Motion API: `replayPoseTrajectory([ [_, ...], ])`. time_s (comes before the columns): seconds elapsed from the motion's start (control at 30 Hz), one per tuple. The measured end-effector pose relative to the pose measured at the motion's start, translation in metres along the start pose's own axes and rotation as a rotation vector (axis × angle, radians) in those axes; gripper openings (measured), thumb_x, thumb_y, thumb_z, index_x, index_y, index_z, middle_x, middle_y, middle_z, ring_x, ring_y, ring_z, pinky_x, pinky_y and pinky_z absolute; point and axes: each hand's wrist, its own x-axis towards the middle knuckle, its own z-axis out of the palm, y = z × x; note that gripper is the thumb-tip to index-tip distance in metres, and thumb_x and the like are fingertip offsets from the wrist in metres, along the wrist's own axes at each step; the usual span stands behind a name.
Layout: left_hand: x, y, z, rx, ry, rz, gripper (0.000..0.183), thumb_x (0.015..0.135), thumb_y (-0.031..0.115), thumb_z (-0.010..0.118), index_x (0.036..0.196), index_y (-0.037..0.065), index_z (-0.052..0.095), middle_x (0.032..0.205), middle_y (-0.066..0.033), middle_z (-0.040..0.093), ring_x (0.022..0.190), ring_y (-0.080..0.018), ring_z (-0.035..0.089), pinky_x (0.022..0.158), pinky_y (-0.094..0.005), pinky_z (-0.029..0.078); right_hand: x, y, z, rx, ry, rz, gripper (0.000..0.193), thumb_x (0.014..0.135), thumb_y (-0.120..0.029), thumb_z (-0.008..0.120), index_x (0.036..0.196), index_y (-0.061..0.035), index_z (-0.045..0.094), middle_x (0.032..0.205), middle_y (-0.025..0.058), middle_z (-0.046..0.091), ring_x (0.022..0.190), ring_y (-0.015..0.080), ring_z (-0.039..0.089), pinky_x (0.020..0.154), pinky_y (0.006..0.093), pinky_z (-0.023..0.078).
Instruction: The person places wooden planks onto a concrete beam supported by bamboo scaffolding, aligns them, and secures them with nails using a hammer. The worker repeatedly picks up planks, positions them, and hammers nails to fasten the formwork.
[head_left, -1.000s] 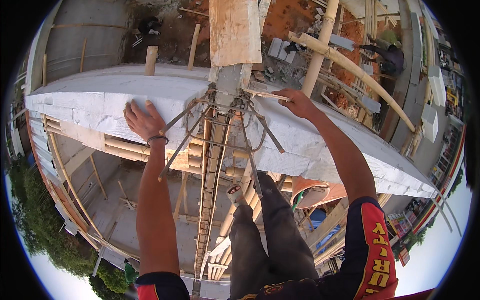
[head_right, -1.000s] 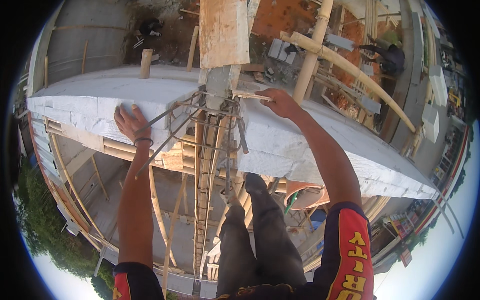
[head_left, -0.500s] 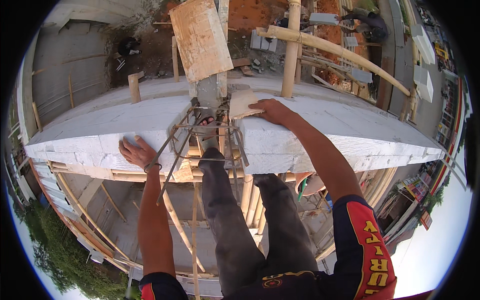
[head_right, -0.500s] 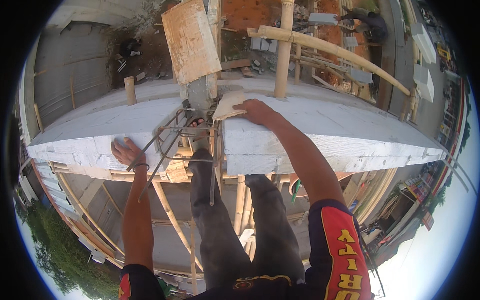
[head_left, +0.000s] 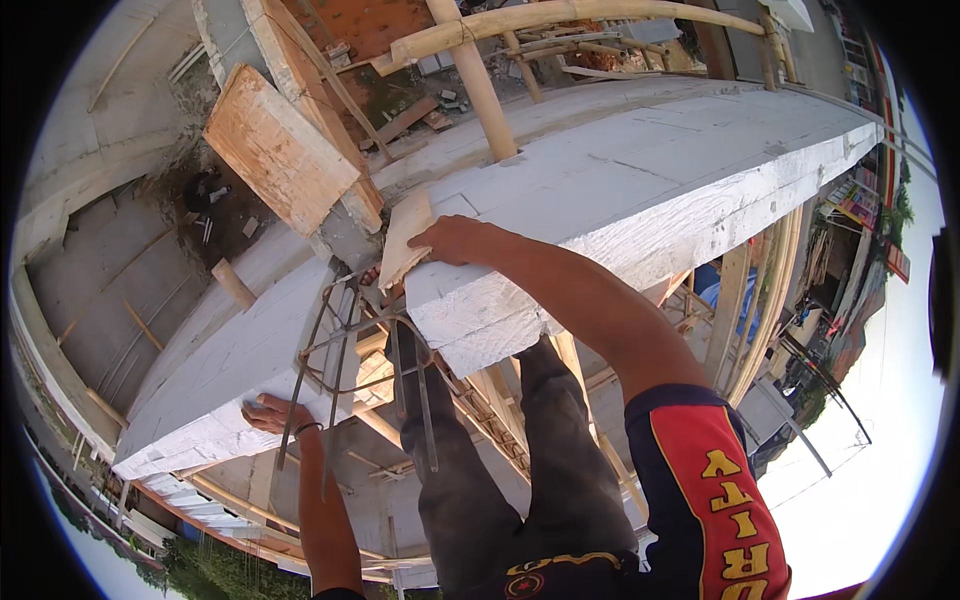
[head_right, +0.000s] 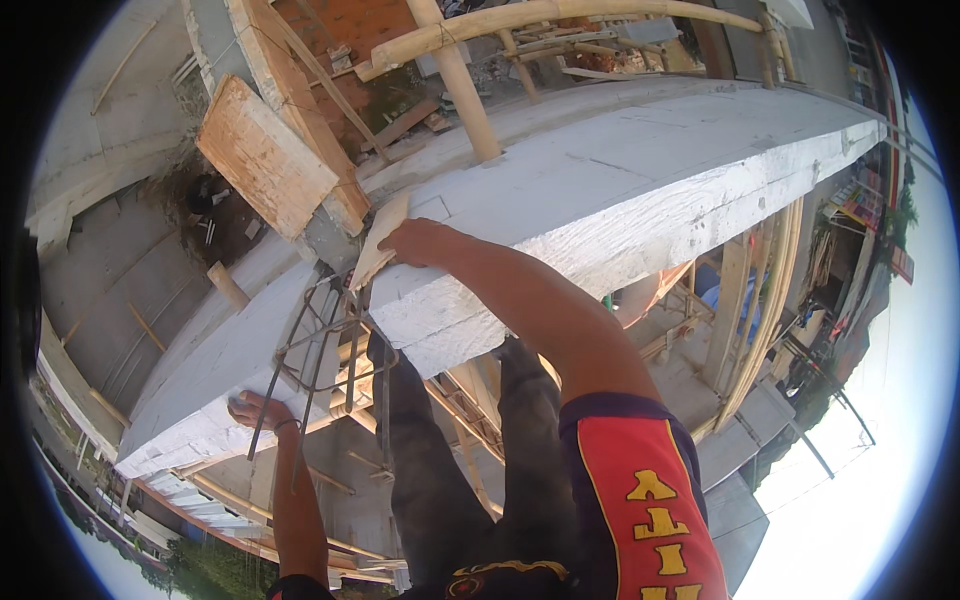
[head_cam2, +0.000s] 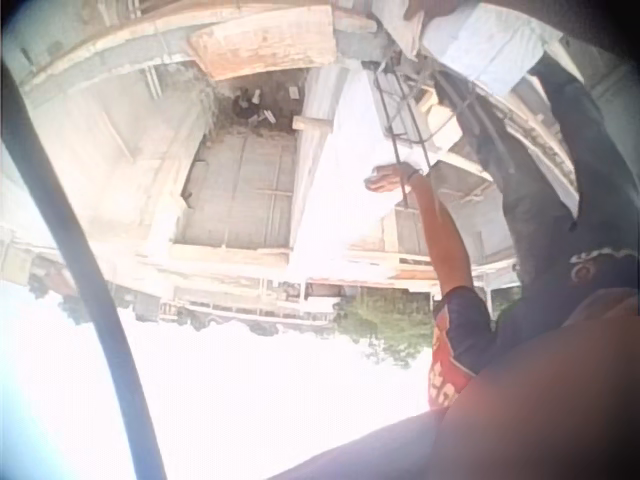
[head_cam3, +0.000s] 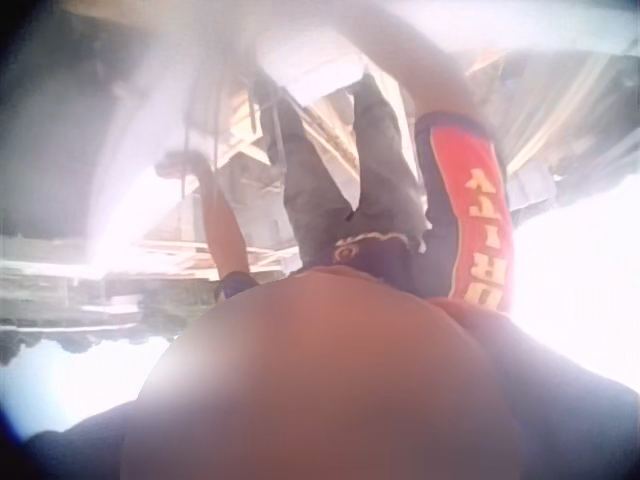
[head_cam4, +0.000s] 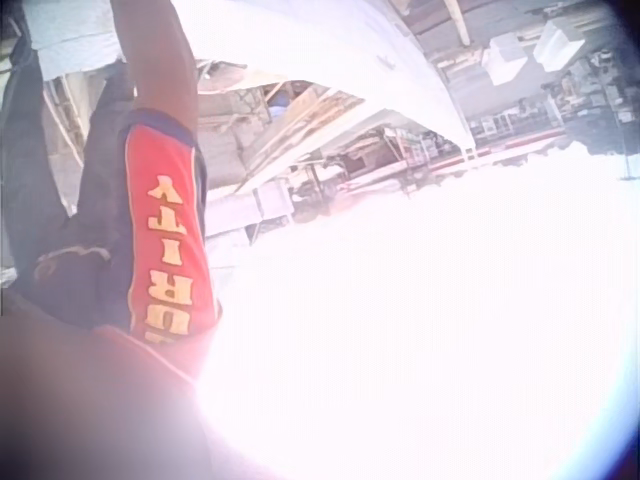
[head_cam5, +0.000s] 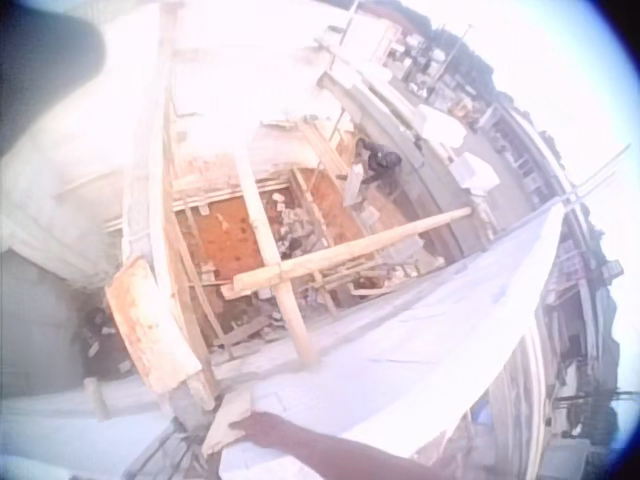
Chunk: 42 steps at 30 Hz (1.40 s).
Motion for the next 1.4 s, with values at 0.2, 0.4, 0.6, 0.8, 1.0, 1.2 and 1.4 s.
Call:
replayPoseTrajectory([
  [0.2,0.038,-0.027,-0.051,-0.140,-0.482,-0.015,0.064,0.095,0.045,0.048,0.135,-0.004,0.039,0.136,-0.0218,0.038,0.122,-0.0355,0.037,0.105,-0.0446,0.029,0.007,-0.005,-0.007,-0.040,-0.109,0.035,0.050,0.091,-0.032,0.057,0.139,-0.0306,0.046,0.119,0.0121,0.061,0.111,0.0306,0.059,0.092,0.0484,0.045],
  [0.4,0.161,0.098,-0.094,-0.472,-0.741,0.164,0.033,0.100,0.026,0.048,0.123,0.002,0.048,0.100,-0.0047,0.054,0.090,-0.0133,0.050,0.085,-0.0288,0.043,0.015,0.001,-0.006,-0.039,-0.151,0.055,0.051,0.095,-0.042,0.050,0.144,-0.0351,0.038,0.121,0.0107,0.061,0.114,0.0290,0.057,0.094,0.0490,0.038],
  [0.6,0.090,0.250,0.046,-0.262,-1.521,0.327,0.039,0.095,0.042,0.052,0.102,0.003,0.056,0.077,-0.0029,0.057,0.070,-0.0135,0.054,0.068,-0.0275,0.048,0.036,-0.001,-0.005,-0.101,-0.240,0.085,0.051,0.095,-0.045,0.048,0.145,-0.0400,0.034,0.124,0.0093,0.060,0.116,0.0283,0.054,0.097,0.0502,0.034],
  [0.8,-0.010,0.285,0.157,-0.005,-1.660,-0.144,0.047,0.089,0.045,0.053,0.086,-0.001,0.059,0.070,-0.0103,0.058,0.058,-0.0223,0.056,0.050,-0.0377,0.044,0.034,0.006,-0.010,-0.137,-0.276,0.060,0.052,0.096,-0.048,0.044,0.146,-0.0405,0.031,0.126,0.0083,0.059,0.121,0.0294,0.050,0.100,0.0518,0.033],
  [1.0,-0.036,0.255,0.187,0.019,-1.641,-0.008,0.042,0.085,0.038,0.064,0.083,-0.003,0.062,0.067,-0.0119,0.060,0.050,-0.0232,0.056,0.041,-0.0368,0.043,0.028,0.002,-0.003,-0.273,-0.063,0.074,0.052,0.094,-0.042,0.049,0.143,-0.0276,0.039,0.115,0.0145,0.060,0.119,0.0305,0.050,0.100,0.0488,0.037],
  [1.2,-0.021,0.254,0.173,0.054,-1.708,-0.088,0.039,0.085,0.035,0.067,0.088,-0.004,0.068,0.081,-0.0183,0.068,0.068,-0.0263,0.066,0.057,-0.0399,0.052,0.037,0.007,0.004,-0.473,0.026,-0.117,0.031,0.087,-0.020,0.054,0.115,-0.0067,0.058,0.103,0.0134,0.063,0.102,0.0298,0.060,0.087,0.0421,0.049],
  [1.4,0.020,0.241,0.199,0.232,-1.206,0.531,0.021,0.084,0.011,0.055,0.099,0.004,0.067,0.109,-0.0225,0.065,0.100,-0.0357,0.064,0.083,-0.0426,0.052,0.056,0.018,-0.002,-0.375,0.115,-0.120,0.020,0.082,-0.009,0.057,0.101,-0.0057,0.063,0.100,0.0131,0.065,0.100,0.0293,0.061,0.088,0.0403,0.051],
])
